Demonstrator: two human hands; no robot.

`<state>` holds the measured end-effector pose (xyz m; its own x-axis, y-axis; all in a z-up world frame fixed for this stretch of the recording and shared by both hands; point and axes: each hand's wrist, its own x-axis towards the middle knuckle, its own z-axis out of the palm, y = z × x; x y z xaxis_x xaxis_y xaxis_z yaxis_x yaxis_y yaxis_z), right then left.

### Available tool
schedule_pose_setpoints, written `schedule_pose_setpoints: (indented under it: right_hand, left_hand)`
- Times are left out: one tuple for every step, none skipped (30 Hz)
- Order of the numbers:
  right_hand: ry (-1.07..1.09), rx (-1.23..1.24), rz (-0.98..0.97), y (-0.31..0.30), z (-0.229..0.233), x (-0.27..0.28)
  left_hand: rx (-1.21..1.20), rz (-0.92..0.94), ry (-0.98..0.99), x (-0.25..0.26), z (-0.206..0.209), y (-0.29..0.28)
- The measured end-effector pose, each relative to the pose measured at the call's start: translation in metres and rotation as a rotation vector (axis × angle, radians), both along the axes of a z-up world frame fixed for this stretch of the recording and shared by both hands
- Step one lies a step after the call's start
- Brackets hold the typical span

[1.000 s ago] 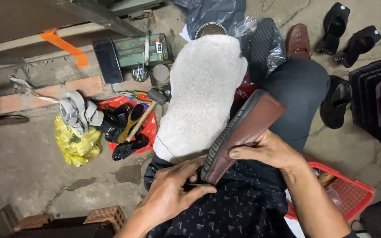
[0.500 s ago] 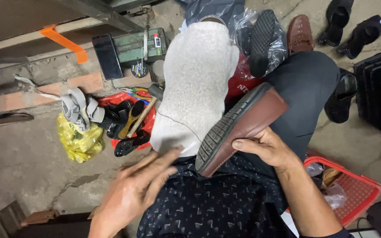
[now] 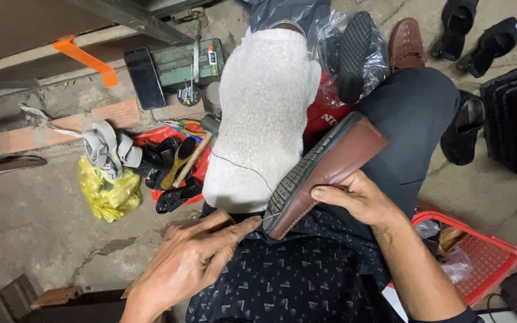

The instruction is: Hand-sewing a rubber sole onto a leather loafer using a needle and heavy thread.

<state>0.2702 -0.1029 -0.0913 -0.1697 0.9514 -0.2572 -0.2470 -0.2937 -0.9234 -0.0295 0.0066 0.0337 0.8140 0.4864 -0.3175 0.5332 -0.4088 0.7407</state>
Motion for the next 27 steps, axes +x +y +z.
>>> schedule_pose_setpoints:
  right_hand:
    - [0.0,0.014,0.001,0.001,0.003,-0.001]
    - [0.001,0.028,0.002,0.003,0.006,-0.002]
    - [0.001,0.028,0.002,0.004,0.007,-0.002]
    - [0.005,0.007,0.001,0.005,0.009,-0.003]
    - [0.009,-0.015,0.001,0.005,0.01,-0.004]
    - [0.008,-0.015,0.002,0.005,0.011,-0.005]
    - [-0.006,-0.052,-0.003,0.004,0.012,-0.005]
    - [-0.019,-0.088,-0.007,0.004,0.012,-0.006]
    - [-0.019,-0.089,-0.006,0.003,0.012,-0.006]
    - [-0.015,-0.101,0.002,0.003,0.011,-0.006]
    - [-0.012,-0.111,0.009,0.002,0.01,-0.006]
    - [-0.011,-0.113,0.009,0.002,0.012,-0.007]
    - [-0.012,-0.119,-0.003,0.002,0.013,-0.008]
    - [-0.014,-0.126,-0.015,0.002,0.014,-0.01]
    - [-0.013,-0.128,-0.015,0.0,0.012,-0.011]
    - [0.001,-0.151,-0.014,-0.002,0.009,-0.013]
    - [0.016,-0.174,-0.013,-0.004,0.007,-0.014]
    - [0.018,-0.176,-0.011,0.002,0.016,-0.013]
    - [0.131,-0.189,0.079,0.008,0.025,-0.012]
    - [0.244,-0.202,0.169,0.013,0.034,-0.011]
    - [0.248,-0.204,0.169,0.008,0.027,-0.008]
    - [0.223,-0.225,0.22,0.003,0.019,-0.006]
    - [0.198,-0.246,0.272,-0.002,0.012,-0.003]
    - [0.203,-0.249,0.273,0.001,0.013,0.0]
    - [0.178,-0.305,0.331,0.004,0.013,0.003]
    - [0.153,-0.36,0.389,0.007,0.014,0.006]
    - [0.161,-0.361,0.389,0.01,0.015,0.006]
  left_hand:
    - [-0.03,-0.002,0.014,0.0,0.0,0.001]
    - [-0.059,-0.003,0.028,0.0,0.0,0.001]
    - [-0.059,-0.002,0.028,-0.001,0.0,0.002]
    - [-0.055,-0.011,0.026,-0.001,0.001,0.003]
    - [-0.051,-0.02,0.024,-0.002,0.001,0.003]
    - [-0.052,-0.019,0.024,-0.004,-0.001,0.004]
    - [-0.053,-0.036,0.053,-0.005,-0.003,0.004]
    - [-0.054,-0.052,0.082,-0.007,-0.005,0.004]
    - [-0.055,-0.052,0.082,-0.007,-0.005,0.004]
    - [-0.046,-0.058,0.075,-0.007,-0.005,0.005]
    - [-0.037,-0.065,0.068,-0.006,-0.005,0.006]
    - [-0.038,-0.065,0.068,-0.008,-0.006,0.007]
    - [-0.104,-0.056,0.117,-0.01,-0.007,0.008]
    - [-0.17,-0.047,0.165,-0.011,-0.008,0.009]
    - [-0.173,-0.046,0.166,-0.013,-0.009,0.012]
    - [-0.204,-0.058,0.239,-0.014,-0.01,0.015]
    - [-0.236,-0.069,0.313,-0.015,-0.011,0.018]
    - [-0.238,-0.068,0.315,-0.012,-0.009,0.022]
    - [-0.277,-0.117,0.336,-0.008,-0.007,0.026]
    - [-0.316,-0.166,0.356,-0.005,-0.004,0.031]
    - [-0.319,-0.167,0.359,0.0,-0.003,0.031]
    - [-0.228,-0.203,0.237,0.004,-0.001,0.031]
    - [-0.138,-0.239,0.116,0.009,0.001,0.032]
    - [-0.142,-0.238,0.12,0.014,0.002,0.032]
    - [-0.172,-0.304,0.251,0.018,0.004,0.033]
    - [-0.201,-0.371,0.382,0.023,0.005,0.033]
    - [-0.204,-0.372,0.389,0.025,0.004,0.033]
